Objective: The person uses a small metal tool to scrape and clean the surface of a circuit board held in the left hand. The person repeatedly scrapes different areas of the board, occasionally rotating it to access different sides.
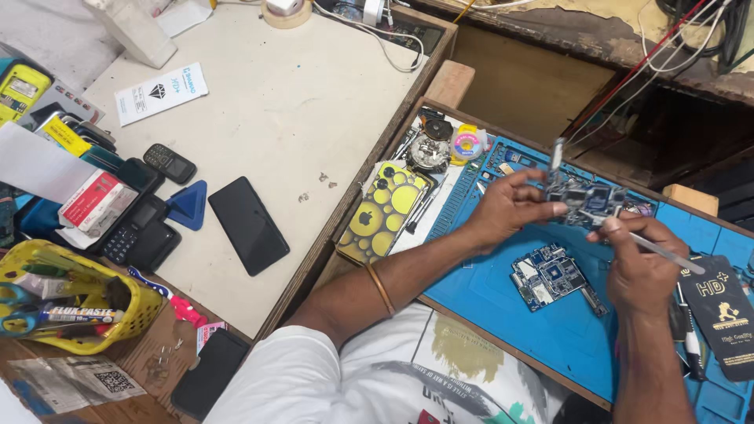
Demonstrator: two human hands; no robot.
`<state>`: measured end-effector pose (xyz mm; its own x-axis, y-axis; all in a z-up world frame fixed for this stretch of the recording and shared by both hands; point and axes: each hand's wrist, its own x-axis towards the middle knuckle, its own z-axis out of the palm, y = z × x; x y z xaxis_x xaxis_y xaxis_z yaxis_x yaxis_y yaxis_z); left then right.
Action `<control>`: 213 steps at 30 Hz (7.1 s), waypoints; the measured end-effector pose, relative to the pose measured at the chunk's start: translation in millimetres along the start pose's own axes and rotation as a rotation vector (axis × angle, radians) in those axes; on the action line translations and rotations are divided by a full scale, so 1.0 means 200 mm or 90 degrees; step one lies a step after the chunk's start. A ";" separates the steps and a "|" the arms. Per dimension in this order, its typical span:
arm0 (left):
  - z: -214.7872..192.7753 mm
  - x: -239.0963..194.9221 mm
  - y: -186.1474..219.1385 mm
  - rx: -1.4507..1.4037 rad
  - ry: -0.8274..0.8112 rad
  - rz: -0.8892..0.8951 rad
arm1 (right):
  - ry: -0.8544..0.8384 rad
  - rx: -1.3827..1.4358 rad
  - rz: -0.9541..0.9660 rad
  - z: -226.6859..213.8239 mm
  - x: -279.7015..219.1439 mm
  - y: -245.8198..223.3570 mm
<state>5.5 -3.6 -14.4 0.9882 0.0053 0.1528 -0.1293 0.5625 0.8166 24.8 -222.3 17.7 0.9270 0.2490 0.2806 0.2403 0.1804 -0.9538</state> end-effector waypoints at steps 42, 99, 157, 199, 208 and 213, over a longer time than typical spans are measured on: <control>0.05 -0.03 0.07 0.184 0.131 0.089 | -0.051 -0.636 -0.374 0.24 -0.03 -0.17; 0.03 -0.01 0.06 0.070 0.216 -0.042 | -0.058 -0.316 -0.152 0.20 -0.31 -0.39; 0.07 -0.05 0.03 0.023 0.093 0.009 | -0.003 -0.483 -0.211 0.16 -0.05 -0.08; 0.14 -0.14 0.16 0.473 0.053 0.178 | 0.028 -0.520 -0.211 0.15 -0.03 -0.09; 0.09 -0.11 0.08 0.449 0.034 0.207 | 0.007 -0.487 -0.190 0.19 -0.05 -0.12; 0.06 -0.08 0.05 0.408 0.100 0.140 | -0.054 -0.503 -0.265 0.22 -0.04 -0.14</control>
<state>-13.1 -6.9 -2.0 0.9274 0.2100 0.3095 -0.3026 -0.0649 0.9509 -1.9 -188.4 47.8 0.7042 0.3841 0.5972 0.7089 -0.4278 -0.5608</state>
